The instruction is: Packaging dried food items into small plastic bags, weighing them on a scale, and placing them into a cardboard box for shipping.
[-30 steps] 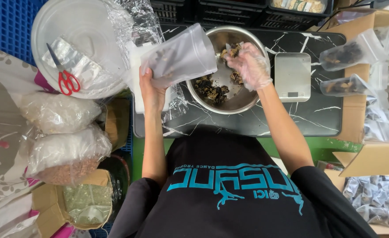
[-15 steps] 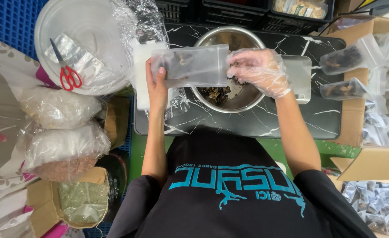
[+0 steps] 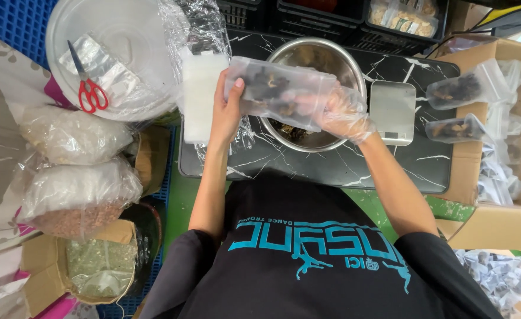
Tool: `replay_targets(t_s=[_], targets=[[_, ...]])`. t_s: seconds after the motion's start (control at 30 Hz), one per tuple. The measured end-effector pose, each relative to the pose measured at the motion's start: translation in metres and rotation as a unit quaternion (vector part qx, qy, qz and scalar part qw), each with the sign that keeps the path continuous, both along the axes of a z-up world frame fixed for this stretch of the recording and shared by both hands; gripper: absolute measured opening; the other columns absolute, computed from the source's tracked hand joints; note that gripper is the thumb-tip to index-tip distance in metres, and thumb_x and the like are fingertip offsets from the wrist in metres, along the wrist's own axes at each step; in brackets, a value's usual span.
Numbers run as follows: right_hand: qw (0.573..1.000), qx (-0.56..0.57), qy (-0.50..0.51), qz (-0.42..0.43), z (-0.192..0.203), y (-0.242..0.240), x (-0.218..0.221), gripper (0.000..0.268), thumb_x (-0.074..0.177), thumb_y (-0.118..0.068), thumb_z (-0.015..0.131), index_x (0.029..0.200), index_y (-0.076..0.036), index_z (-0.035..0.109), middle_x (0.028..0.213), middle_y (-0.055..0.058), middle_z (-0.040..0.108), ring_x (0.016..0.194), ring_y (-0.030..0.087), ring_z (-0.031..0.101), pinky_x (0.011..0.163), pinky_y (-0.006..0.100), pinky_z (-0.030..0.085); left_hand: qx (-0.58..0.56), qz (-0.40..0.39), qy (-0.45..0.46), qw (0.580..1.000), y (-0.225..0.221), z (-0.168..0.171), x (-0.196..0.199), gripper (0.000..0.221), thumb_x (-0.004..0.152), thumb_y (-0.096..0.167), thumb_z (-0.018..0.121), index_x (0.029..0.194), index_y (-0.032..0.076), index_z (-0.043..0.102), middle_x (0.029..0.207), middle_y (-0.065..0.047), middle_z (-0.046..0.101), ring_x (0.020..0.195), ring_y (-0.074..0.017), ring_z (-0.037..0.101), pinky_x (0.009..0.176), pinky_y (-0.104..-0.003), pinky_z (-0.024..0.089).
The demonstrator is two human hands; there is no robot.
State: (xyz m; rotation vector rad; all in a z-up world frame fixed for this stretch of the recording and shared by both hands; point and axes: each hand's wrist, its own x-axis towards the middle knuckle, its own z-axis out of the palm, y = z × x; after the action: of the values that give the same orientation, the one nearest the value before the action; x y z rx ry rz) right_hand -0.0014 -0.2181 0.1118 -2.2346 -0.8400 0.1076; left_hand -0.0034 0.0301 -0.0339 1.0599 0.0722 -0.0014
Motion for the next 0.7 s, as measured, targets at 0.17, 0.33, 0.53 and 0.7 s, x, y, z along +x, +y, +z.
replay_targets(t_s=[0.17, 0.33, 0.53, 0.7], targets=[[0.983, 0.076, 0.155, -0.067, -0.015, -0.009, 0.002, 0.031, 0.09, -0.013, 0.074, 0.119, -0.022, 0.072, 0.115, 0.003, 0.077, 0.094, 0.015, 0.076, 0.087, 0.029, 0.062, 0.006, -0.022, 0.005, 1.0, -0.003, 0.019, 0.002, 0.059, 0.107, 0.031, 0.059, 0.155, 0.004, 0.038, 0.134, -0.013, 0.064, 0.121, -0.018, 0.062, 0.102, -0.03, 0.053], [0.987, 0.09, 0.111, -0.074, -0.025, -0.002, -0.001, 0.016, 0.091, -0.024, 0.079, 0.107, -0.021, 0.077, 0.103, 0.005, 0.079, 0.077, 0.014, 0.076, 0.073, 0.026, 0.064, -0.003, -0.064, -0.009, 0.998, 0.006, 0.025, 0.008, 0.059, 0.108, 0.032, 0.059, 0.155, 0.003, 0.041, 0.137, -0.013, 0.062, 0.125, -0.0189, 0.06, 0.105, -0.03, 0.052], [0.988, -0.056, -0.14, 0.029, -0.003, 0.001, 0.005, 0.045, 0.084, 0.003, 0.059, 0.115, -0.023, 0.079, 0.124, 0.005, 0.073, 0.106, 0.023, 0.074, 0.084, 0.032, 0.063, -0.072, -0.078, 0.012, 0.994, 0.016, 0.031, 0.013, 0.054, 0.105, 0.034, 0.052, 0.148, 0.005, 0.038, 0.131, -0.014, 0.058, 0.108, -0.0283, 0.07, 0.082, -0.045, 0.067], [0.953, -0.164, -0.253, 0.021, 0.04, 0.02, 0.003, 0.049, 0.074, 0.003, 0.062, 0.115, -0.015, 0.082, 0.115, 0.009, 0.073, 0.095, 0.028, 0.073, 0.078, 0.036, 0.061, -0.105, -0.061, -0.003, 0.993, 0.024, 0.025, 0.018, 0.055, 0.109, 0.038, 0.046, 0.15, 0.004, 0.036, 0.139, -0.02, 0.057, 0.118, -0.0332, 0.07, 0.087, -0.048, 0.063]])
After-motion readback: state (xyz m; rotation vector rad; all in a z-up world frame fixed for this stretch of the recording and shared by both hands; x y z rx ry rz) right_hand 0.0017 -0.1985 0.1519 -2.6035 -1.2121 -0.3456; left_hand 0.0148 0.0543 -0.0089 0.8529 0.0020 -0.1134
